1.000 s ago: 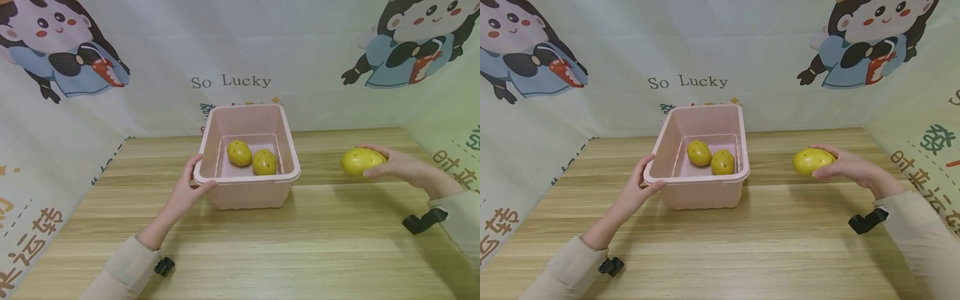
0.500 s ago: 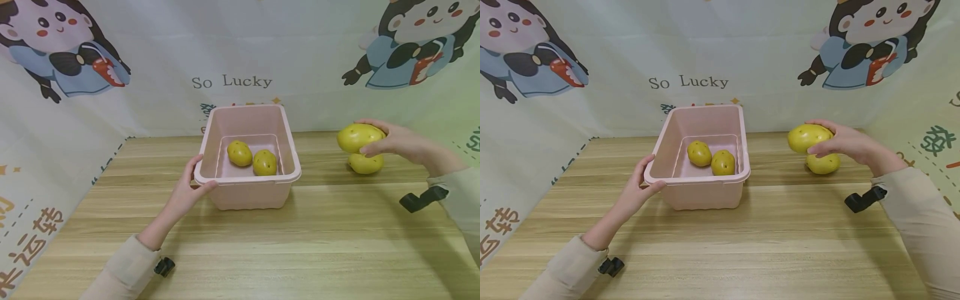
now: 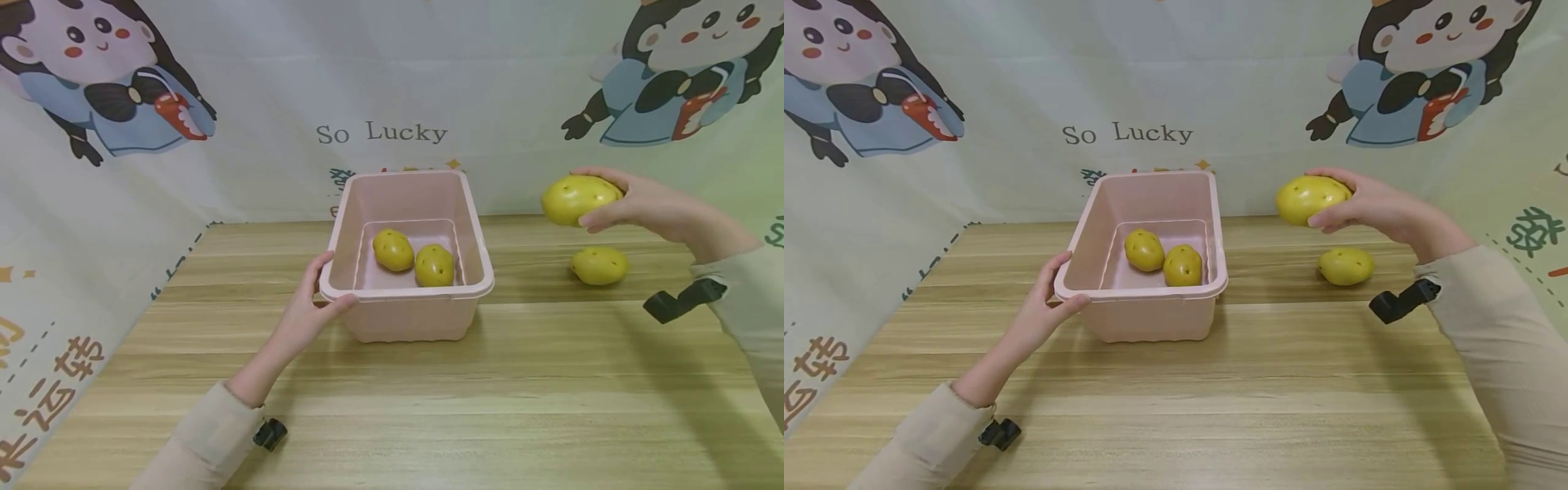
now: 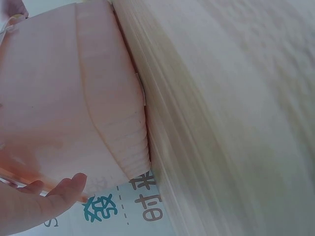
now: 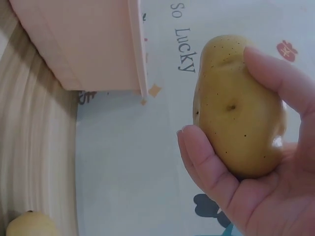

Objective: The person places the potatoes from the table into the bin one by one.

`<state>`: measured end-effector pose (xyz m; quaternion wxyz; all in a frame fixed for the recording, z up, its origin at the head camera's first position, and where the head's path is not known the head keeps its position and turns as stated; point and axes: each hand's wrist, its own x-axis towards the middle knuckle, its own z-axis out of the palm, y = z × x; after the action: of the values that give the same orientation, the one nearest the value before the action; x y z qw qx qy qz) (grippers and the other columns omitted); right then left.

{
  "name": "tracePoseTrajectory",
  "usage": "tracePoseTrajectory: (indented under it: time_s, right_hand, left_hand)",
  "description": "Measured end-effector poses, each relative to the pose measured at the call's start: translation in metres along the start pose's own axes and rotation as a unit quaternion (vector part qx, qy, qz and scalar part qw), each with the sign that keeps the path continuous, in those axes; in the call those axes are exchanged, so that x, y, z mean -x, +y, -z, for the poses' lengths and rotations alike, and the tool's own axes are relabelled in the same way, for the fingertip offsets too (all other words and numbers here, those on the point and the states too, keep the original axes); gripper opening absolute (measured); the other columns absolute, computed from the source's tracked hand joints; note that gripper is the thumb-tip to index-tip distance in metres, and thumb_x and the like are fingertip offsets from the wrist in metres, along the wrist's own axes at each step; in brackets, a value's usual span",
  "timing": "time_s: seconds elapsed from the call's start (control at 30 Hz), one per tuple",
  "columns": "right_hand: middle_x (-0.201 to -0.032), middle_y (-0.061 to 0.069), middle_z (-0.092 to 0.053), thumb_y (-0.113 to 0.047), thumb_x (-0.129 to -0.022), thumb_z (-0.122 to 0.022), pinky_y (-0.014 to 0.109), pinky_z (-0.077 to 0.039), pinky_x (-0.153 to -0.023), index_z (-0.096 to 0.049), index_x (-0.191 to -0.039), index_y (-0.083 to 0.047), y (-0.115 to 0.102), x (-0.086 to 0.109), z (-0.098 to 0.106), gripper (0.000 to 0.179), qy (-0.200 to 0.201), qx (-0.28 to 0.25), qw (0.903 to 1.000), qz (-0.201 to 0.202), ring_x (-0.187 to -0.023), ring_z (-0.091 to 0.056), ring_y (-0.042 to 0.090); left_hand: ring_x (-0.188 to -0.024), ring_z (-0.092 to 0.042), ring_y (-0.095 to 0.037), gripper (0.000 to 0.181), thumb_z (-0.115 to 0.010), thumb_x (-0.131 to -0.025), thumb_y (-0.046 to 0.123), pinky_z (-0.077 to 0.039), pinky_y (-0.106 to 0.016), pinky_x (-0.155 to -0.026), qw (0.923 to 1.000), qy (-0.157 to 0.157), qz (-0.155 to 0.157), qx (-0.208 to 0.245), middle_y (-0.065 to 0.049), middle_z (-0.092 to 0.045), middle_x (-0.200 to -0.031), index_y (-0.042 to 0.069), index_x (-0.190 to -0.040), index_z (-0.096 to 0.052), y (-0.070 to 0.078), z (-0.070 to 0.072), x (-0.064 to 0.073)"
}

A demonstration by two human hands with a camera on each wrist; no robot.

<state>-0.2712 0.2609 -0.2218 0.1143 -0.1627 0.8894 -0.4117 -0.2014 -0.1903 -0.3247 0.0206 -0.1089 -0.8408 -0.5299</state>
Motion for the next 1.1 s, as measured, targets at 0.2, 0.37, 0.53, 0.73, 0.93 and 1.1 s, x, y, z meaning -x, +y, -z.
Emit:
tracePoseTrajectory:
  time_s: [0.2, 0.37, 0.53, 0.73, 0.93, 1.1]
  right_hand:
    - [-0.109, 0.005, -0.044, -0.015, -0.086, -0.061, 0.029, -0.046, -0.077, -0.020, -0.144, -0.019, -0.009, -0.006, 0.001, 0.071, -0.006, -0.009, 0.9999, 0.002, -0.089, -0.054, 0.018]
    - [-0.109, 0.005, -0.043, -0.018, -0.086, -0.062, 0.028, -0.046, -0.078, -0.020, -0.144, -0.020, -0.020, -0.012, 0.001, 0.071, -0.006, 0.000, 1.0000, 0.005, -0.090, -0.054, 0.018]
    - [-0.108, 0.004, -0.045, -0.016, -0.086, -0.062, 0.030, -0.048, -0.078, -0.024, -0.142, -0.018, -0.031, -0.018, -0.002, 0.069, -0.011, 0.003, 0.9996, 0.027, -0.090, -0.054, 0.017]
    - [-0.110, 0.005, -0.045, -0.015, -0.085, -0.063, 0.030, -0.050, -0.078, -0.027, -0.140, -0.016, -0.044, -0.024, -0.006, 0.066, -0.023, -0.004, 0.9990, 0.038, -0.091, -0.054, 0.018]
    - [-0.116, 0.007, -0.042, -0.017, -0.085, -0.064, 0.030, -0.049, -0.081, -0.022, -0.143, -0.017, -0.058, -0.030, -0.010, 0.071, -0.030, -0.006, 0.9991, 0.029, -0.093, -0.055, 0.019]
    - [-0.120, 0.009, -0.038, -0.016, -0.085, -0.064, 0.028, -0.049, -0.080, -0.018, -0.145, -0.016, -0.068, -0.036, -0.013, 0.076, -0.040, -0.012, 0.9986, 0.031, -0.089, -0.058, 0.018]
  left_hand:
    - [-0.120, -0.040, -0.029, 0.076, -0.066, -0.084, 0.020, -0.044, -0.042, -0.090, 1.0000, 0.002, -0.006, 0.000, -0.014, -0.034, -0.141, 0.015, -0.144, -0.020, 0.000, 0.000, -0.001]
    - [-0.121, -0.040, -0.029, 0.076, -0.066, -0.084, 0.019, -0.044, -0.042, -0.091, 1.0000, 0.003, -0.004, 0.003, -0.014, -0.034, -0.141, 0.015, -0.144, -0.020, 0.001, 0.000, -0.001]
    - [-0.120, -0.041, -0.028, 0.077, -0.066, -0.084, 0.019, -0.044, -0.042, -0.091, 1.0000, 0.004, -0.002, 0.002, -0.013, -0.034, -0.142, 0.015, -0.144, -0.020, 0.001, 0.000, -0.001]
    - [-0.120, -0.040, -0.029, 0.076, -0.066, -0.084, 0.020, -0.044, -0.043, -0.091, 1.0000, 0.005, -0.002, 0.001, -0.013, -0.033, -0.142, 0.015, -0.144, -0.020, 0.000, 0.000, -0.001]
    - [-0.121, -0.040, -0.028, 0.076, -0.066, -0.084, 0.021, -0.044, -0.043, -0.092, 1.0000, 0.004, 0.001, -0.001, -0.013, -0.032, -0.143, 0.016, -0.144, -0.019, -0.001, 0.000, -0.001]
    - [-0.120, -0.040, -0.028, 0.076, -0.066, -0.084, 0.021, -0.044, -0.043, -0.092, 1.0000, 0.004, 0.002, 0.001, -0.012, -0.032, -0.143, 0.016, -0.144, -0.020, -0.001, 0.000, -0.001]
